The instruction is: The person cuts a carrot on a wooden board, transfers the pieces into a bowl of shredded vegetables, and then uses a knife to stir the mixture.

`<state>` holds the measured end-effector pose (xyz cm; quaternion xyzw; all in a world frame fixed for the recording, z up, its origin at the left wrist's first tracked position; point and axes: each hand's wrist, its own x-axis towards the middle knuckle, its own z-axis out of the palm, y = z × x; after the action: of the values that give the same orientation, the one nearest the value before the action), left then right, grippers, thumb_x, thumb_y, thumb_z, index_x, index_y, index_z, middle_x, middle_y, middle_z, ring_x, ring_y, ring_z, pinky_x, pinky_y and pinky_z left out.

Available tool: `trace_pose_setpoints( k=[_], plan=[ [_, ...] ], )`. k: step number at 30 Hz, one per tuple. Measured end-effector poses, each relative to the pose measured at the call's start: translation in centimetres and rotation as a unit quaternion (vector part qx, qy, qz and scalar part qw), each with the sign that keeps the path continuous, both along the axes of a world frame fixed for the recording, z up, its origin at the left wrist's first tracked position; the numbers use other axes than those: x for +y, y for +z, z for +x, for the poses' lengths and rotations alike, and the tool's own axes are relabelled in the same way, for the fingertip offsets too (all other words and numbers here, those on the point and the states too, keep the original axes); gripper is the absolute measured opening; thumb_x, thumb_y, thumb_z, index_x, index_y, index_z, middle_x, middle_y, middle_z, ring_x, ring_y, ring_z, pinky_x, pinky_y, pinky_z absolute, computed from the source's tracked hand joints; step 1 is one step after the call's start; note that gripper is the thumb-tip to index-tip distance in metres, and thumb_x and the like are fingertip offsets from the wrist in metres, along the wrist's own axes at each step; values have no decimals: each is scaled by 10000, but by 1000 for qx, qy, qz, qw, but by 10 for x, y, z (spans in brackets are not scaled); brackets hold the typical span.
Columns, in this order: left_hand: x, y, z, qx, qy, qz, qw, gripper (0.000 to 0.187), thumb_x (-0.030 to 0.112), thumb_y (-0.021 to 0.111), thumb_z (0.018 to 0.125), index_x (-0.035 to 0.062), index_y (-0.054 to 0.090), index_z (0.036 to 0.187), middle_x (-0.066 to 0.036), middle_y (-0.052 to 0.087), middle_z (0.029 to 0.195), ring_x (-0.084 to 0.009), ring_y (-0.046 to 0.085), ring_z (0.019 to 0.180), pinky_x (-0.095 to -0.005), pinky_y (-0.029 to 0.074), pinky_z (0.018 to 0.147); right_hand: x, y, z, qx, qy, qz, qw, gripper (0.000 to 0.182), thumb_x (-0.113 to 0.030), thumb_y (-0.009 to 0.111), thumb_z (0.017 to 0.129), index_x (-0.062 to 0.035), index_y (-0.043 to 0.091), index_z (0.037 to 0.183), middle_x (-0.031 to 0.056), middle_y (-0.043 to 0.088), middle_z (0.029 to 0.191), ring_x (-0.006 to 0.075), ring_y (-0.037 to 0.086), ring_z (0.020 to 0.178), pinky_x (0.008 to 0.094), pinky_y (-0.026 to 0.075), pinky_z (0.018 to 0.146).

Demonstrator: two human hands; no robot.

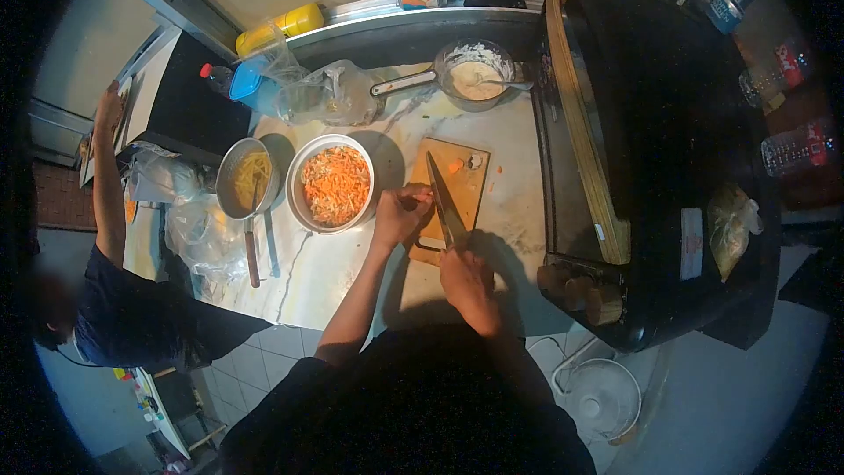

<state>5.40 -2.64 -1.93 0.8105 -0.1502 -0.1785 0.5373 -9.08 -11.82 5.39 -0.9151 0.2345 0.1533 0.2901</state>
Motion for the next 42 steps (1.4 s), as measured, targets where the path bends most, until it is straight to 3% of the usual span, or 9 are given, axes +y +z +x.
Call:
trace_pose_setpoints(
  k=[3,15,18,20,26,33,35,38,42],
  plan=[
    [-1,3,-1,30,7,-20,999,225,47,697,768,-41,661,972,-89,701,804,-129,664,725,-263,516,680,5,-4,-1,2,16,-44,999,328,-246,425,971,-2,631,895,211,664,835,404,651,806,483,518,705],
    [0,-9,-1,92,21,-40,995,254,0,658,755,-51,612,999,-71,684,810,-123,661,735,-247,516,676,17,-29,-8,-50,18,-77,996,121,-57,517,866,53,543,906,233,660,761,378,682,736,430,562,628],
    [-1,-6,-2,79,13,-15,997,259,-4,646,756,-59,608,1006,-70,684,811,-121,659,723,-241,514,667,22,-47,-11,-42,14,-109,993,147,-69,540,856,66,537,915,223,666,750,365,685,716,421,562,624],
    [-1,-8,-2,87,18,-39,995,257,4,637,763,-62,606,1009,-64,682,784,-115,658,707,-235,511,660,26,-57,-16,-40,28,-126,991,320,-237,428,975,72,493,1030,212,665,803,351,667,753,469,515,645],
    [-2,1,-2,51,15,3,999,262,-7,616,748,-63,605,1004,-64,681,760,-111,658,711,-242,507,653,10,-58,-14,12,37,-85,996,373,-268,434,972,80,489,1096,219,662,799,367,657,770,482,501,673],
    [1,10,-6,0,21,5,1000,220,19,642,738,-58,626,943,-73,695,779,-120,664,701,-252,517,655,-8,-26,-20,-28,54,-84,995,396,-283,421,975,63,502,1149,225,662,811,413,643,801,528,473,735],
    [-1,17,-7,-6,27,7,1000,209,34,662,740,-47,637,931,-74,699,782,-125,669,703,-254,522,668,-10,-19,-16,35,25,-22,999,422,-302,429,970,66,501,1164,252,653,861,432,629,830,530,464,763],
    [-1,2,-6,72,39,-36,996,213,38,682,743,-42,648,938,-74,702,780,-129,675,707,-252,525,681,-9,-14,-16,23,15,-28,999,385,-319,446,961,31,535,1092,266,642,913,432,619,868,527,464,772],
    [1,4,-3,7,18,-10,1000,232,40,700,744,-47,650,954,-80,708,789,-134,678,708,-254,526,678,-11,-4,-10,23,-6,20,1000,333,-311,464,952,0,565,1016,267,636,937,439,610,882,525,462,779]
  ],
)
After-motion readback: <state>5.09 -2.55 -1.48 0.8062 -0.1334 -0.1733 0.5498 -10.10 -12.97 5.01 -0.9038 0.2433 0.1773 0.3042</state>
